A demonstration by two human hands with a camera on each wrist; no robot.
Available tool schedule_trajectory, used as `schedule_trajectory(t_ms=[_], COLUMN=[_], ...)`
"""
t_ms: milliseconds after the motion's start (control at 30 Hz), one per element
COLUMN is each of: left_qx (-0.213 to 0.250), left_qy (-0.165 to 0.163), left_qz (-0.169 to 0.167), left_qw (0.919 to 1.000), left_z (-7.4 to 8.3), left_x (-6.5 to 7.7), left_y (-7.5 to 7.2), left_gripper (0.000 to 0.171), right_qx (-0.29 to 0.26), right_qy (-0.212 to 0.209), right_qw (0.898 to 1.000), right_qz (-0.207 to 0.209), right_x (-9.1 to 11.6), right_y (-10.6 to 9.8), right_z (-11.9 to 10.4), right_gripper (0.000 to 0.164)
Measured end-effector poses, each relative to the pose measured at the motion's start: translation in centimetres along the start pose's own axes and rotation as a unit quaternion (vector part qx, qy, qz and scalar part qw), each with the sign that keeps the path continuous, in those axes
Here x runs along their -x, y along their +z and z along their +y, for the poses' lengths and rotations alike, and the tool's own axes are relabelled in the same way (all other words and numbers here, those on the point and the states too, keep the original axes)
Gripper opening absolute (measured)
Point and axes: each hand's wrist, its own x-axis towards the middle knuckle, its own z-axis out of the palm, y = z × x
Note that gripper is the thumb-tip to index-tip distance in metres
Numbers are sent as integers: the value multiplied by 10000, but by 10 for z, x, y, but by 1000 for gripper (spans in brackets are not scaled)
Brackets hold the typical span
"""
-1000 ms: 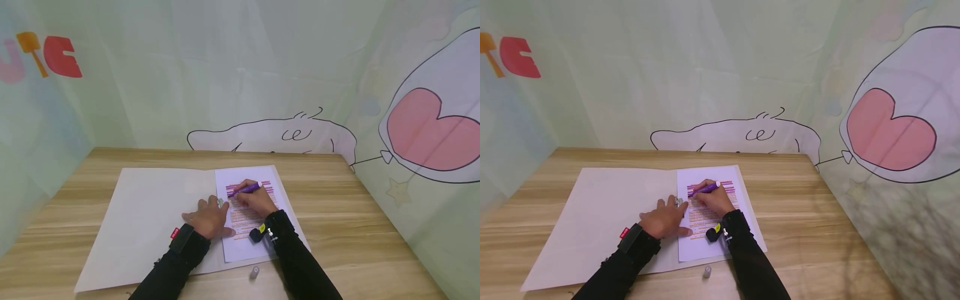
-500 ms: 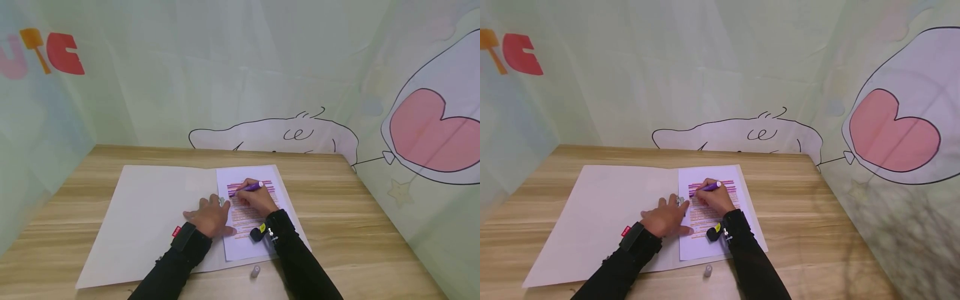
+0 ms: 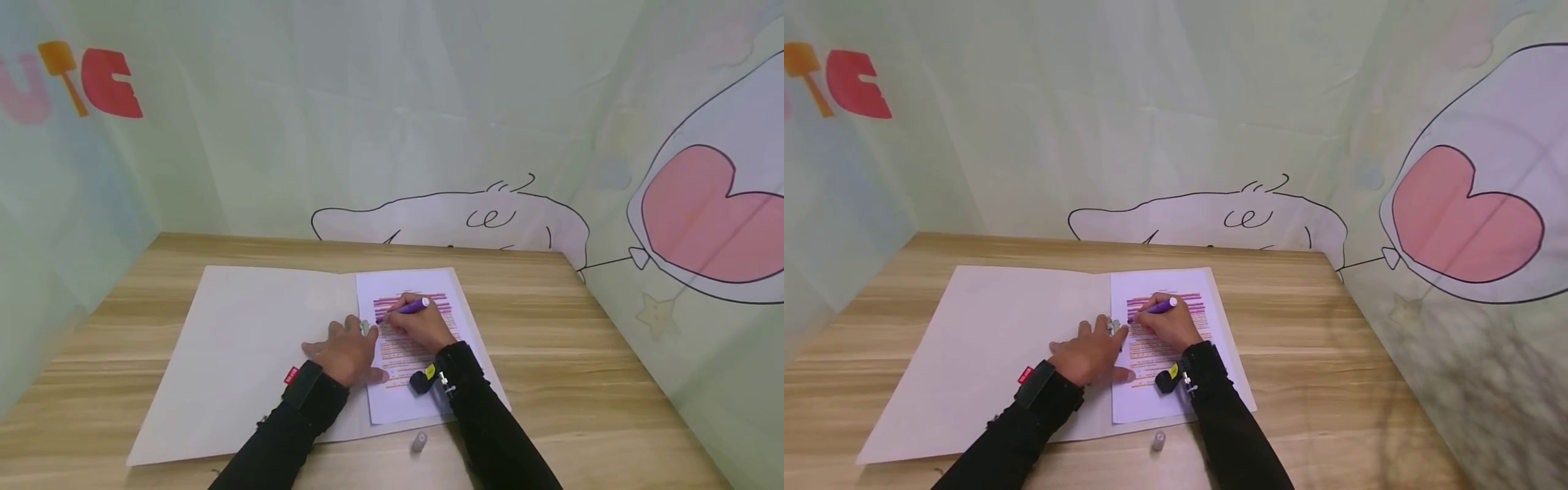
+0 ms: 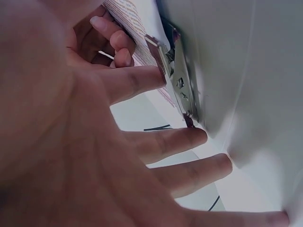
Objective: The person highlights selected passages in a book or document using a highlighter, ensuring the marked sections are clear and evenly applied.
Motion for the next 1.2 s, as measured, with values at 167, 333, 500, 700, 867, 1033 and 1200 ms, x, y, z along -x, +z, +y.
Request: schedule_trajectory(t_ms=[167,333,500,700,867,1033,1200], left_qx=[-27,11,48,28,33,8,15], left_qy=[27,29,69,83,69,98,115], left_qz=[41,16,8,9,-46,-72,-70], left_qw=[10000,10000,10000,10000,10000,9999,9999], left_z=[0,0,0,0,0,-1,-1], left_x=[-1,0,1,0,-1,-2,-2], left_y=[1,0,0,-1,-2,-1,-2], left_gripper=[88,88,87,86,86,87,87], right_qx=[227,439,491,564,446,372,415], right_qy=[-243,-203,-210,-175,-83,-72,47], right_qw=[9994,9988,9982,9978,9983,9986,9981], right_qz=[73,113,263,313,366,378,450], right_x=[0,0,1,1,0,0,2], right_y=[0,0,0,0,-1,-2,-2], right_z=[1,2,1,0,-1,-1,-3], right_gripper=[14,15,17,18,19,18,20])
